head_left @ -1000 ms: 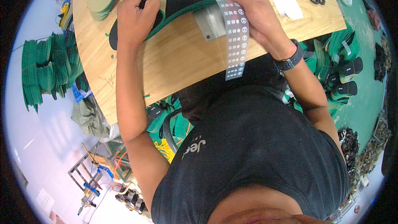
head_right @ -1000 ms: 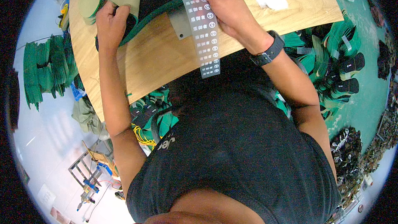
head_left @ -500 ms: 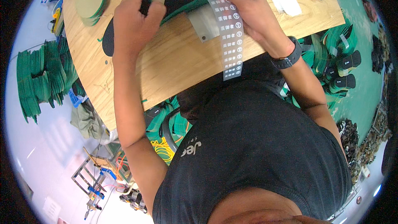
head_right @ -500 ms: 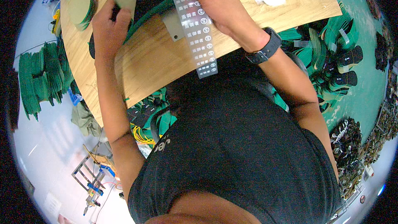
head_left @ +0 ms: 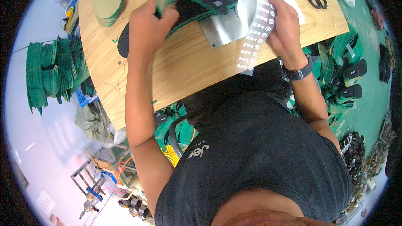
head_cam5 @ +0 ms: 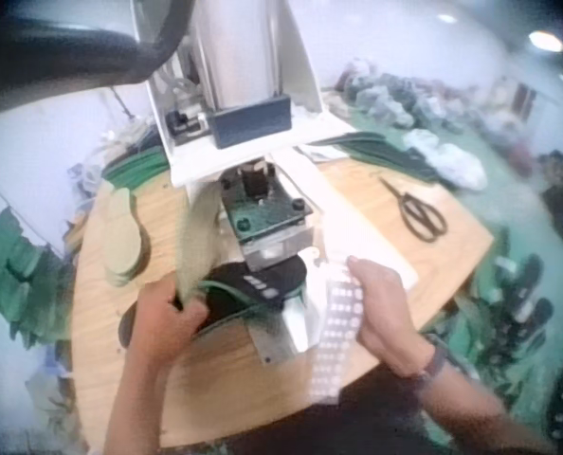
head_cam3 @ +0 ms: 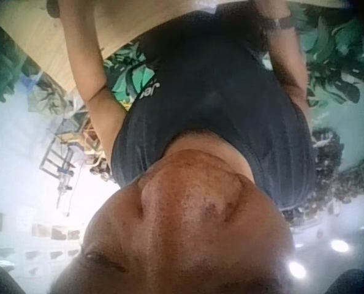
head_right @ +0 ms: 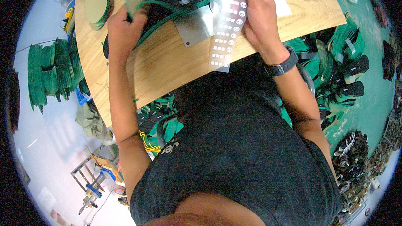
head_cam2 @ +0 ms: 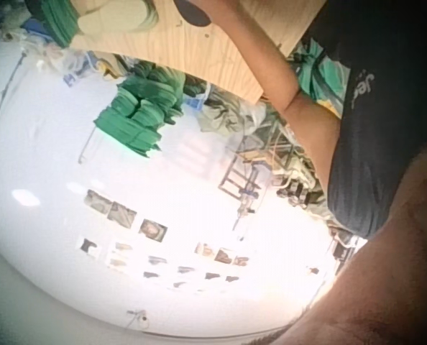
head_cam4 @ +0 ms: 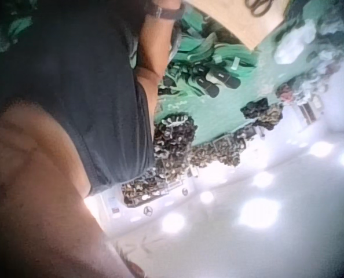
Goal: The person applies small circular stickers to a series of shoe insoles at a wooden workstation. They handle the insoles by hand, use scissors to cut the sticker sheet, and place the finished items into a stack.
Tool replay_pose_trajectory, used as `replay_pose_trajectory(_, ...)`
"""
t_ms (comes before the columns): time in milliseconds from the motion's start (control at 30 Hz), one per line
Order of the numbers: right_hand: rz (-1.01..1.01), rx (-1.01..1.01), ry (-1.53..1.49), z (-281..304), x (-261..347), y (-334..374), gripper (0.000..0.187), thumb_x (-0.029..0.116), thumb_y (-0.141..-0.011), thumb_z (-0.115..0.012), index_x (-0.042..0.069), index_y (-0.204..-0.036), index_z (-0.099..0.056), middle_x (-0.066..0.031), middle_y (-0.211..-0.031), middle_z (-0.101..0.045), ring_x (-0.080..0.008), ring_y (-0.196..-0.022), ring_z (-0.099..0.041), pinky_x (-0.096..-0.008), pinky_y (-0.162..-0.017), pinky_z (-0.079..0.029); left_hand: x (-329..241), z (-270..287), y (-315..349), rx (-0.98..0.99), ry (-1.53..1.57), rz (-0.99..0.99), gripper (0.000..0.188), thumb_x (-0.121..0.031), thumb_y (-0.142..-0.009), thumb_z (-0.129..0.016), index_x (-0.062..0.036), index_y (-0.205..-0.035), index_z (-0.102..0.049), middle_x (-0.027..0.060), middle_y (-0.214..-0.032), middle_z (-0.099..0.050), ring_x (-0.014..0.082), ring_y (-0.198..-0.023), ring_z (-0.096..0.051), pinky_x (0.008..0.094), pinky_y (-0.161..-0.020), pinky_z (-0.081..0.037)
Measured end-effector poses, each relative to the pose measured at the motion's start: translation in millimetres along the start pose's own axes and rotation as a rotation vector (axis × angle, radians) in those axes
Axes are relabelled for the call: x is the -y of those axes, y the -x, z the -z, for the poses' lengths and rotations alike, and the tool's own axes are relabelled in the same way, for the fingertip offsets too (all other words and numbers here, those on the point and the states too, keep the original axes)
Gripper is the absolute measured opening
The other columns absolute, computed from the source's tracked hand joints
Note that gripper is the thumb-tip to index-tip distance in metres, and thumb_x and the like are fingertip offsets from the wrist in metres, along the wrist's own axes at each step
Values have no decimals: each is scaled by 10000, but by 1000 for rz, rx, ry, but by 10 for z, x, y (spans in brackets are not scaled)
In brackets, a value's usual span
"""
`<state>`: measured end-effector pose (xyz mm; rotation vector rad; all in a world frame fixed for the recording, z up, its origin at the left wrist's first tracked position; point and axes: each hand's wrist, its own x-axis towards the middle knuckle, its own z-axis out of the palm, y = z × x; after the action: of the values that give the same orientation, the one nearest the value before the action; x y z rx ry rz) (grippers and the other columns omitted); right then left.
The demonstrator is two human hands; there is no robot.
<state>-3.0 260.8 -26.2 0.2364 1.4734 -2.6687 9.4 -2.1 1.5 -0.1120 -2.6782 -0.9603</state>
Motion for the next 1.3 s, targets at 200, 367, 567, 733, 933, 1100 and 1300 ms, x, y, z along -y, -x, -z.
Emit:
replay_pose_trajectory(200, -228, 264, 219, -191, -159, -59, 187, 121, -886, -576, -33, -792, -625, -62, -713, -637, -102, -570, -592, -232, -512, -481, 197, 49, -29, -195, 367, 90, 216, -190, -806, -561, 24, -820, -585, 43, -607, -523, 106, -612, -464, 289, -601, -427)
replay_pose_trajectory(367, -259, 290, 251, -205, -148, -69, 200, 136, -889, -580, -15, -764, -620, -53, -691, -629, -88, -540, -575, -215, -496, -469, 186, 20, -29, -168, 245, 42, 245, -209, -809, -568, 35, -797, -579, 64, -584, -497, 98, -593, -434, 282, -573, -411)
replay_pose_trajectory(567, -244, 297, 294, -171, -172, -93, 209, 154, -891, -588, -10, -766, -616, -50, -692, -631, -82, -548, -576, -209, -485, -464, 174, 3, -23, -155, 248, 21, 258, -232, -803, -592, 26, -800, -597, 69, -565, -506, 95, -564, -425, 272, -549, -409)
replay_pose_trajectory(733, -272, 266, 340, -202, -138, -46, 230, 178, -903, -581, -7, -773, -622, -41, -688, -632, -76, -556, -575, -203, -495, -455, 134, -20, 29, -123, 203, 5, 290, -271, -800, -618, 12, -861, -626, 72, -558, -519, 108, -551, -438, 279, -555, -420)
replay_pose_trajectory(933, -233, 290, 359, -213, -155, -59, 268, 219, -917, -565, 2, -776, -632, -25, -679, -629, -66, -550, -561, -197, -505, -439, 34, -71, 53, -9, -27, -85, 406, -306, -780, -686, -23, -1065, -628, 112, -754, -632, 175, -674, -567, 298, -674, -469)
replay_pose_trajectory(1100, -166, 252, 365, -213, -171, -8, 284, 237, -918, -563, 4, -770, -631, -18, -660, -614, -58, -541, -537, -197, -484, -408, 26, -93, 5, 69, -222, -330, 689, -370, -658, -801, -67, -1227, -559, 160, -1094, -633, 300, -962, -618, 354, -855, -478)
replay_pose_trajectory(1300, -14, 130, 247, -55, -140, 47, 201, 169, -903, -563, -17, -856, -622, -44, -743, -628, -96, -607, -592, -219, -546, -497, 55, -83, 39, 29, -106, -228, 531, -343, -709, -727, -38, -1126, -604, 152, -998, -650, 342, -895, -599, 390, -796, -475)
